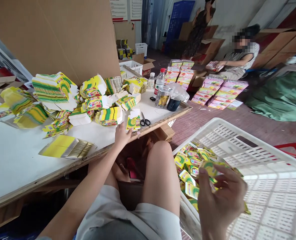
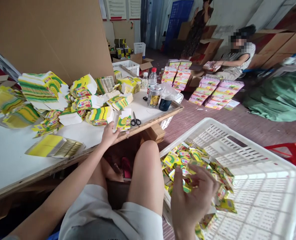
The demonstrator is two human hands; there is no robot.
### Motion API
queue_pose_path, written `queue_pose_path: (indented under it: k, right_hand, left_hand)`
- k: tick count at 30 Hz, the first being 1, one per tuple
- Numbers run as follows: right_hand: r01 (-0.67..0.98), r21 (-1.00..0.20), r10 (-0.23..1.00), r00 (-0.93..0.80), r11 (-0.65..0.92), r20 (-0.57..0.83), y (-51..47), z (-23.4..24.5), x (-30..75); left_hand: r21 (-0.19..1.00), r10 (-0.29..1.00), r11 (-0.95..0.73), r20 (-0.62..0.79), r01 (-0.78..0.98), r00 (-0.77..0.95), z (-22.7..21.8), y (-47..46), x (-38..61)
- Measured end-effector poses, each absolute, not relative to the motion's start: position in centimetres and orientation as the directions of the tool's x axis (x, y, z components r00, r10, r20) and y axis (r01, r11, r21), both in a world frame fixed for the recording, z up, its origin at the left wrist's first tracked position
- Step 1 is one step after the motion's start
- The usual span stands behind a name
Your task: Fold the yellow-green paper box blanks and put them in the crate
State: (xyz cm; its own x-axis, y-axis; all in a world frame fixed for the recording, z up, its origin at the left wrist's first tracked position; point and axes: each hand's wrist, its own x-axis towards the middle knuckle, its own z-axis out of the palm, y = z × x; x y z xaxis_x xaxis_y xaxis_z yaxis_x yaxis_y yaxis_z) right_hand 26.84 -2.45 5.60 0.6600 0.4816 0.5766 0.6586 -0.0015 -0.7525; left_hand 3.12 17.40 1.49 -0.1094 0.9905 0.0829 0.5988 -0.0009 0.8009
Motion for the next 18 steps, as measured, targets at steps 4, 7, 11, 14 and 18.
queue_pose_path:
  k: [4,7,11,14,18]
  right_hand:
    - [0.537,-0.841,0.623,0.636,0.066,0.455,-2.7,4.0,25.3]
    - [0.486,-0.870,0.679,0.612,0.080,0.404,-2.6,3.3,24.4]
    - [0.444,-0.891,0.735,0.574,0.092,0.362,-1.9,3.3,23.3]
    - [0.476,-0.862,0.801,0.440,0.174,0.406,-0.5,3.9,21.6]
    - [0.518,-0.804,0.851,0.244,0.292,0.466,1.8,5.9,18.7]
  left_hand:
    - [0.767,0.984,0.109,0.004,0.632,-0.175,0.6,21.2,2.6]
    - [0.784,0.983,0.132,-0.025,0.607,-0.181,0.7,21.4,2.1]
    - [0.853,0.991,0.068,0.001,0.517,-0.132,1.9,18.8,2.2]
    - [0.907,0.997,-0.019,0.049,0.421,-0.062,3.5,14.6,2.3]
    - [0.954,0.997,-0.053,0.070,0.296,-0.045,4.5,7.7,0.2]
